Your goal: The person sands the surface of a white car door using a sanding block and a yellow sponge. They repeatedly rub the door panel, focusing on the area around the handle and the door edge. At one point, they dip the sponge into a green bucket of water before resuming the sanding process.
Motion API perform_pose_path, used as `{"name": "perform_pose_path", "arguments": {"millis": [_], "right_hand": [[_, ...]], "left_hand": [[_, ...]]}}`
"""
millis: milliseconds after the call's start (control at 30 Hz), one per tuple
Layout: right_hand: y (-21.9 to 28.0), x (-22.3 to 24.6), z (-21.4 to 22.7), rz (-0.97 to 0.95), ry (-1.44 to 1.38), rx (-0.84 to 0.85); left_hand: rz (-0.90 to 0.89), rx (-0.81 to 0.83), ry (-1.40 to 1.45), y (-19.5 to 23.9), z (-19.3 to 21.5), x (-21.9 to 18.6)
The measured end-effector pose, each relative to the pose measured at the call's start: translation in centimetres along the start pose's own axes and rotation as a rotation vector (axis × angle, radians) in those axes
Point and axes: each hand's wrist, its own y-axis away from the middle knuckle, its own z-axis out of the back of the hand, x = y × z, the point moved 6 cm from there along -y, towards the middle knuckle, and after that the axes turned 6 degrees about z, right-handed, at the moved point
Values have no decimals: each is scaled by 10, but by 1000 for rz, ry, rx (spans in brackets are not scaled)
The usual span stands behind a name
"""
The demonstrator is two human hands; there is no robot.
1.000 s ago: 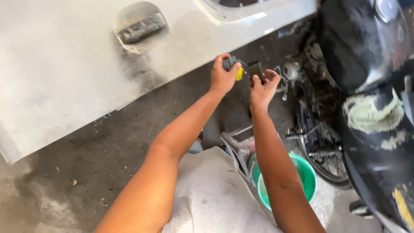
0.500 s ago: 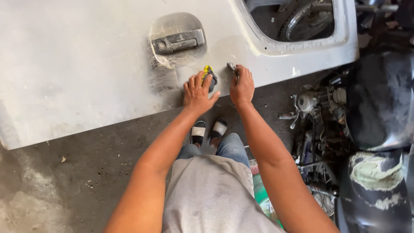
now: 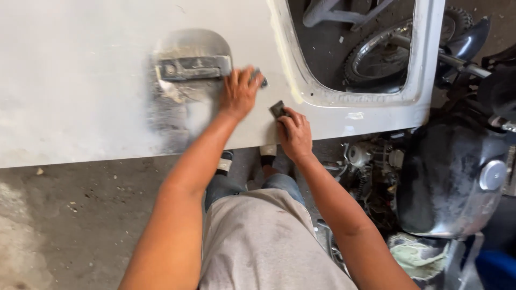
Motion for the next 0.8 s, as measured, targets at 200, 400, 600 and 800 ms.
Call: {"name": "perform_pose_path", "arguments": {"millis": [200,400,600,800], "right_hand": [[-3,-9,-1,90,-33,74],[-5,-18,6,133,-113,130],[2,-27,10,127,-147,182],[2,-24,13,129,-137,178]], "left_hand": [[171,-93,-92,-117,-18,9],[132,10,-24,-95,-20,-18],[-10,153,-23,-17,-13,-57],[169,8,-110,-91,-25,-10]]}}
